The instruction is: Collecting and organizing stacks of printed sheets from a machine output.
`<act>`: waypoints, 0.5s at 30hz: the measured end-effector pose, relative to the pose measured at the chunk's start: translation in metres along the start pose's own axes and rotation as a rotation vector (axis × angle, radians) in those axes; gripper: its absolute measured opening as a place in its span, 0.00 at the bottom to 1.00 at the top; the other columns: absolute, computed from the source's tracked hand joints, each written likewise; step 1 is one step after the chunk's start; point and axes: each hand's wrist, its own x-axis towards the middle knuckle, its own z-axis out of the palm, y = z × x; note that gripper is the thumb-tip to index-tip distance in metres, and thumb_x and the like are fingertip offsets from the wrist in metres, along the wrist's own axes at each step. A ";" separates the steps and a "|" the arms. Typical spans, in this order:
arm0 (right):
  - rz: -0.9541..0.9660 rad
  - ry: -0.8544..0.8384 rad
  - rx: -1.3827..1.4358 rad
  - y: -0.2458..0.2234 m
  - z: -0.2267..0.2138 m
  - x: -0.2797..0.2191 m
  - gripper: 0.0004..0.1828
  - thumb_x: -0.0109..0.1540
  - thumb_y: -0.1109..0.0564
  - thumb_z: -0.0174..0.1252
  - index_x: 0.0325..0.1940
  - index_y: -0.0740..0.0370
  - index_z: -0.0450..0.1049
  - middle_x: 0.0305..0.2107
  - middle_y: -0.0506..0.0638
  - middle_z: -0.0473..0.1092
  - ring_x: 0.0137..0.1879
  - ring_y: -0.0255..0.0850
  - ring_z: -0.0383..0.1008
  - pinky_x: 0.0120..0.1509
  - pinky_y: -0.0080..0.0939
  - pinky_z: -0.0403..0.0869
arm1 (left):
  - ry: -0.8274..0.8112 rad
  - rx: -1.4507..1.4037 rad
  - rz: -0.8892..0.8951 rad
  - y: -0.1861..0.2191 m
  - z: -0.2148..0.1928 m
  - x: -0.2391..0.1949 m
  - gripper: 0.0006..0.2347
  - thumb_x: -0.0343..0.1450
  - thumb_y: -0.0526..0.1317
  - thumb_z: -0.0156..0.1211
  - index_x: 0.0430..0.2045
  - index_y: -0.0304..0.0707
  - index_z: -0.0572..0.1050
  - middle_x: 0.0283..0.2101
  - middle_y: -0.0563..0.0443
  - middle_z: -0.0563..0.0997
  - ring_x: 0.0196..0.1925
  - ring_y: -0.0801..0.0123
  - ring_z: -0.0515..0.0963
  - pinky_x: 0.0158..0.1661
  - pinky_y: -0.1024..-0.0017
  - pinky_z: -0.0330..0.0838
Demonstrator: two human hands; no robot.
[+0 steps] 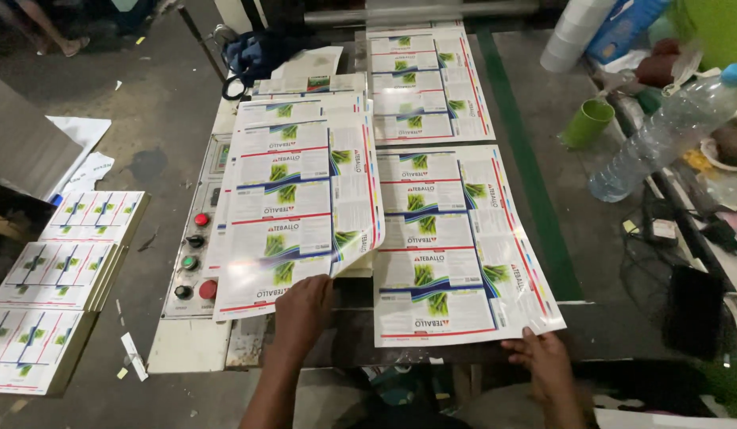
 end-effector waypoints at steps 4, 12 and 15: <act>0.009 -0.029 0.024 -0.032 0.030 0.021 0.21 0.69 0.53 0.51 0.63 0.65 0.67 0.46 0.60 0.76 0.44 0.48 0.80 0.37 0.47 0.75 | 0.059 -0.071 0.048 0.001 0.006 -0.007 0.04 0.71 0.39 0.61 0.32 0.40 0.78 0.30 0.45 0.83 0.35 0.51 0.83 0.34 0.56 0.76; 0.096 -0.002 -0.391 -0.090 0.035 0.003 0.23 0.69 0.54 0.53 0.68 0.60 0.70 0.49 0.61 0.79 0.44 0.48 0.78 0.39 0.46 0.72 | 0.115 -0.100 0.019 -0.001 0.009 -0.013 0.04 0.69 0.39 0.63 0.32 0.40 0.79 0.31 0.45 0.84 0.35 0.50 0.83 0.34 0.55 0.76; -0.355 -0.384 -0.149 -0.146 0.042 -0.122 0.22 0.66 0.61 0.54 0.64 0.63 0.74 0.47 0.60 0.80 0.43 0.45 0.81 0.40 0.43 0.77 | -0.019 -0.149 -0.100 0.005 0.013 -0.010 0.04 0.68 0.40 0.64 0.32 0.42 0.80 0.31 0.46 0.84 0.34 0.51 0.84 0.34 0.56 0.77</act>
